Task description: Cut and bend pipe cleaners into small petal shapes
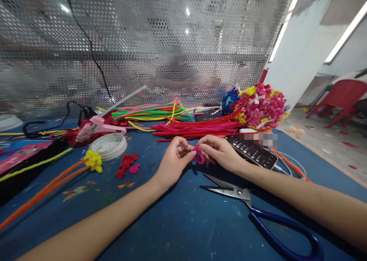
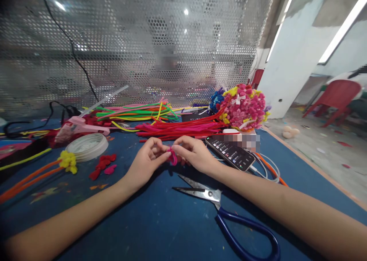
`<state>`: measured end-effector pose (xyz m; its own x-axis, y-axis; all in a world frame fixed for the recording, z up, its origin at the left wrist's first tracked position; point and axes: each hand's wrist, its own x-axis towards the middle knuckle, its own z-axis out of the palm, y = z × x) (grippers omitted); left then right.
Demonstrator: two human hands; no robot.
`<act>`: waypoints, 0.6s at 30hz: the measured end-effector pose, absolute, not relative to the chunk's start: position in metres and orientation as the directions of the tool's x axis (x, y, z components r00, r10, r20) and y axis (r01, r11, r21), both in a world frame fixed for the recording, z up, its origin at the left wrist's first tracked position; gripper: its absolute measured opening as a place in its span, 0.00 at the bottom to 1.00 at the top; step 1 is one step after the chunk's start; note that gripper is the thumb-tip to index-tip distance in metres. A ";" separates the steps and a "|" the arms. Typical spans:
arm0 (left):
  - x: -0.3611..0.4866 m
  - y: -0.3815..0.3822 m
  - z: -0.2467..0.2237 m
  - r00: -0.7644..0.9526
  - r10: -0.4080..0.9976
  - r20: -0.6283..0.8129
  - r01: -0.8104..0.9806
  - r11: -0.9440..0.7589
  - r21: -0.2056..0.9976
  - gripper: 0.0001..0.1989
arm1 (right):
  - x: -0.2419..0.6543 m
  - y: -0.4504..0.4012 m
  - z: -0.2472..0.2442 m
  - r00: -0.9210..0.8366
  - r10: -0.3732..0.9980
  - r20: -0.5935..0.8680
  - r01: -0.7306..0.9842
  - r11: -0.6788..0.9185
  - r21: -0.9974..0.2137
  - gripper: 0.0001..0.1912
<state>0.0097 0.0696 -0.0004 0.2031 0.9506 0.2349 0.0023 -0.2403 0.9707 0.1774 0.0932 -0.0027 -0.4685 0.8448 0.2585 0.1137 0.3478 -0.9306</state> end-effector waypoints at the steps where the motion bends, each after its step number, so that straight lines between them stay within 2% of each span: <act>1: 0.010 0.071 0.000 0.209 0.955 0.210 -0.050 -0.204 0.978 0.14 | 0.178 0.095 -0.003 -0.477 0.821 0.315 0.121 0.416 -0.901 0.13; 4: 0.009 0.072 0.001 0.238 0.957 0.167 -0.144 -0.136 0.980 0.18 | 0.182 0.099 -0.004 -0.531 0.700 0.478 0.187 0.647 -0.739 0.12; 6: 0.009 0.072 0.002 0.258 0.954 0.152 -0.165 -0.112 0.980 0.19 | 0.185 0.101 -0.003 -0.548 0.626 0.555 0.218 0.747 -0.628 0.09; 11: 0.010 0.070 0.005 0.308 0.944 0.117 -0.160 -0.070 0.985 0.21 | 0.190 0.104 -0.002 -0.487 0.530 0.694 0.314 0.848 -0.427 0.06; 13: 0.010 0.070 0.005 0.340 0.935 0.105 -0.155 -0.054 0.986 0.21 | 0.191 0.106 -0.003 -0.425 0.541 0.726 0.371 0.836 -0.405 0.06; 18: 0.011 0.066 0.006 0.409 0.909 0.076 -0.105 -0.035 0.994 0.21 | 0.193 0.109 -0.005 -0.223 0.629 0.745 0.475 0.738 -0.480 0.06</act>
<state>0.0112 0.0664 0.0055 0.4089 0.9095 0.0756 -0.1049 -0.0354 0.9939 0.1934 0.1092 -0.0051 -0.2234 0.6289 0.7447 0.4746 0.7375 -0.4805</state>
